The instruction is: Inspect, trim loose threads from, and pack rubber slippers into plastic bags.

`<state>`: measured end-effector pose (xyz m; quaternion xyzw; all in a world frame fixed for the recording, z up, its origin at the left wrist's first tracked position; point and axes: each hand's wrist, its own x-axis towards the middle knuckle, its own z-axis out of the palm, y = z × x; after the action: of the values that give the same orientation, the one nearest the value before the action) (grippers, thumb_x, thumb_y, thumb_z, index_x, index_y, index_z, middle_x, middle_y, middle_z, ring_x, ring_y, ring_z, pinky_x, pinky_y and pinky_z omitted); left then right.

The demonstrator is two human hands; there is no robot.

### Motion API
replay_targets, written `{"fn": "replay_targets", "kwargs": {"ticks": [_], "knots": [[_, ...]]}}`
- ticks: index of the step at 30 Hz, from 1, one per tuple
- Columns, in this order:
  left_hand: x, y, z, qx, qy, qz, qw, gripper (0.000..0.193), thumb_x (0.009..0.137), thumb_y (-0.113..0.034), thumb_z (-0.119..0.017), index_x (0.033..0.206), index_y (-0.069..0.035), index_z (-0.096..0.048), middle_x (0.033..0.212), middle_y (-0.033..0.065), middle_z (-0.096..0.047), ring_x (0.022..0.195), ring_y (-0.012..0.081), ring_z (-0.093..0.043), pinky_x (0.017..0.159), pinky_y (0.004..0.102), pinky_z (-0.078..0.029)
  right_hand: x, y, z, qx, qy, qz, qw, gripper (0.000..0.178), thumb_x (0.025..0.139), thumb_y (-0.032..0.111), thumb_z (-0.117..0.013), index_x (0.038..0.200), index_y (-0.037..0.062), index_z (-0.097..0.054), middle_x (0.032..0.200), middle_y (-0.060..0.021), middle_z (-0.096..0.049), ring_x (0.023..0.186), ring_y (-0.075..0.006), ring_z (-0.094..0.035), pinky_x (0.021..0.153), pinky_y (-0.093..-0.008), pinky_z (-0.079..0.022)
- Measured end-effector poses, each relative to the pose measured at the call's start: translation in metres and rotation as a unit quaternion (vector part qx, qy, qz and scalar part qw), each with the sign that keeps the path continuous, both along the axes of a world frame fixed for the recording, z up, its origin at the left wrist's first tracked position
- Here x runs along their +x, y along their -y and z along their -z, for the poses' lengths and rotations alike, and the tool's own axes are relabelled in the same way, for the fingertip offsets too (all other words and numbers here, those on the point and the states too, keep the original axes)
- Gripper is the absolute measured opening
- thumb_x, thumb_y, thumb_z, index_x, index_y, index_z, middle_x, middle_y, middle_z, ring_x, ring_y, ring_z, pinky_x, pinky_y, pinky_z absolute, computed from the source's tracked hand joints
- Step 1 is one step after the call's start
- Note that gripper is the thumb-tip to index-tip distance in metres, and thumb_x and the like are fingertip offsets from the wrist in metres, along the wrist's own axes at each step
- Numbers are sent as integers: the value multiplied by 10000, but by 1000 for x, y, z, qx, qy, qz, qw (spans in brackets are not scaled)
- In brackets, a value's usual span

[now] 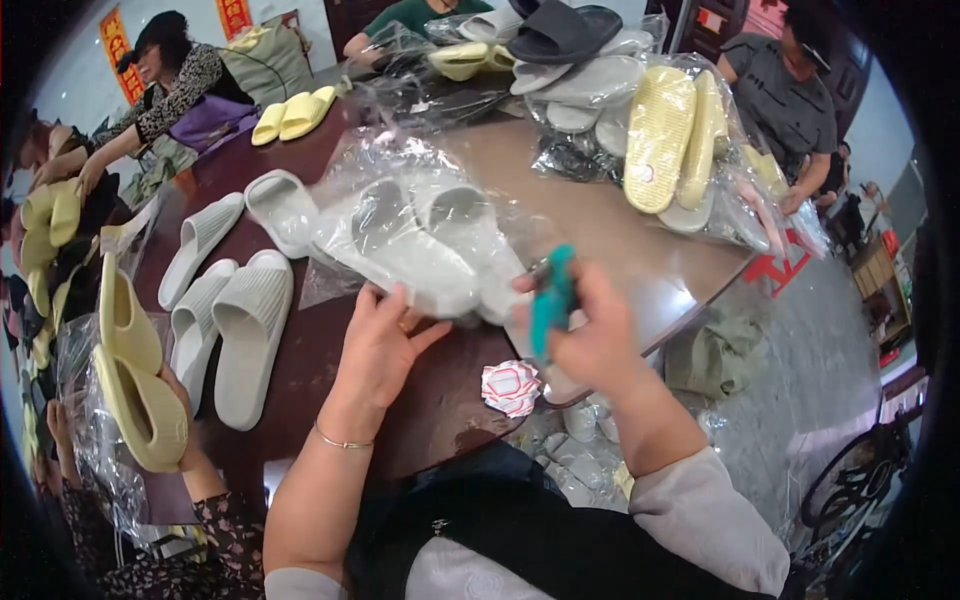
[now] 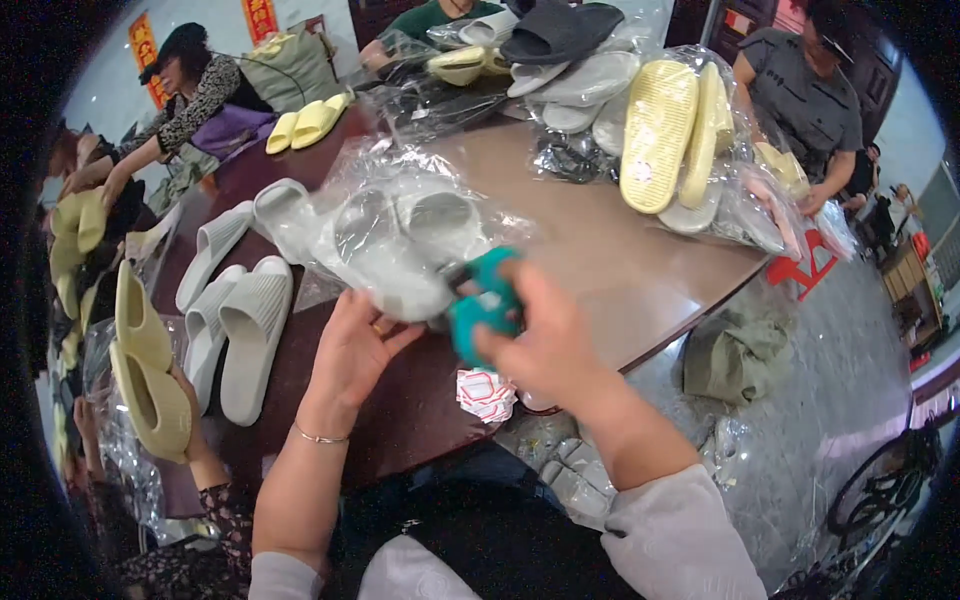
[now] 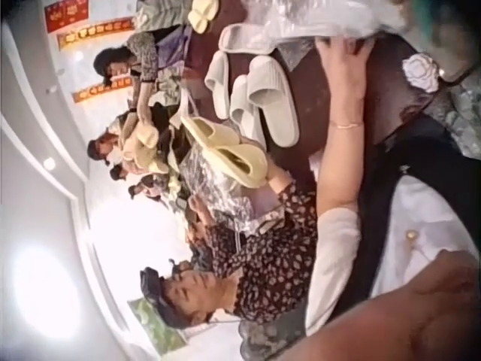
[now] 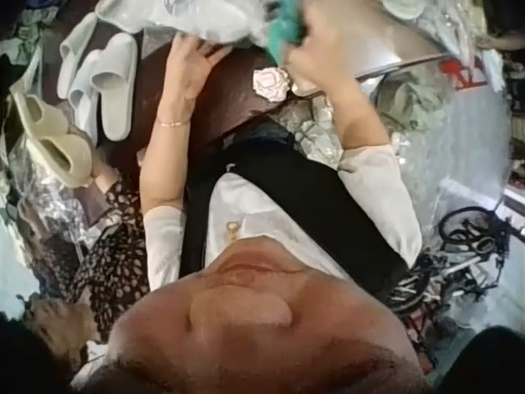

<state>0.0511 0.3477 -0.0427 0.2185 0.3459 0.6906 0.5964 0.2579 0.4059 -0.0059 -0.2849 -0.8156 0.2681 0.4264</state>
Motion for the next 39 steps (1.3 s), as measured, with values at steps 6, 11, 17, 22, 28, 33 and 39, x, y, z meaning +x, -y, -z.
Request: {"fn": "replay_targets", "kwargs": {"ticks": [6, 11, 17, 22, 28, 33, 39], "knots": [[-6, 7, 4, -100, -75, -65, 990, 548, 852, -146, -586, 1284, -56, -261, 1160, 123, -492, 974, 231, -552, 835, 431, -470, 24, -38, 30, -109, 9, 130, 985, 293, 766, 64, -695, 1010, 19, -539, 854, -41, -633, 756, -106, -598, 684, -251, -484], [-9, 6, 12, -120, -126, -77, 982, 523, 834, -91, -557, 1272, -42, -275, 1119, 123, -523, 942, 221, -571, 790, 389, -492, 27, -54, 50, -136, 100, 144, 975, 264, 783, 75, -687, 991, 13, -536, 852, -41, -630, 755, -89, -585, 660, -228, -468], [-23, 16, 25, -91, -113, -59, 988, 394, 815, -42, -503, 1191, -33, -388, 1066, 91, -557, 868, 197, -595, 733, 373, -523, 40, -81, 70, -216, 7, 167, 962, 291, 771, 73, -687, 1011, 12, -533, 848, -53, -630, 774, -91, -581, 665, -233, -463], [-20, 20, 22, -92, -85, -64, 990, 439, 796, -21, -488, 1222, -26, -378, 1079, 101, -557, 877, 186, -602, 707, 360, -530, 46, -87, 86, -79, 27, 192, 978, 271, 779, 75, -662, 1010, 10, -534, 844, -70, -630, 763, -120, -595, 677, -250, -468], [-14, 25, 13, -86, -108, -92, 986, 433, 801, -24, -489, 1222, -22, -386, 1073, 107, -555, 864, 176, -597, 681, 336, -526, 86, -98, 81, 29, 140, 287, 947, 269, 802, 125, -632, 1018, 8, -522, 864, -89, -631, 743, -157, -609, 663, -262, -478], [-13, 21, 8, -75, -37, -65, 994, 403, 811, -32, -488, 1205, -27, -404, 1032, 87, -557, 818, 154, -580, 695, 337, -520, 88, -80, 69, -216, 93, 231, 944, 289, 813, 172, -624, 1036, 23, -515, 896, -102, -633, 703, -159, -614, 607, -273, -493], [-5, 5, -6, -47, 29, -56, 997, 385, 821, -39, -484, 1199, -42, -413, 1022, 67, -555, 833, 145, -563, 741, 348, -503, 36, -42, 54, -434, 3, 25, 901, 324, 858, 221, -606, 1059, 13, -460, 994, -134, -625, 746, -188, -634, 578, -282, -510]]}}
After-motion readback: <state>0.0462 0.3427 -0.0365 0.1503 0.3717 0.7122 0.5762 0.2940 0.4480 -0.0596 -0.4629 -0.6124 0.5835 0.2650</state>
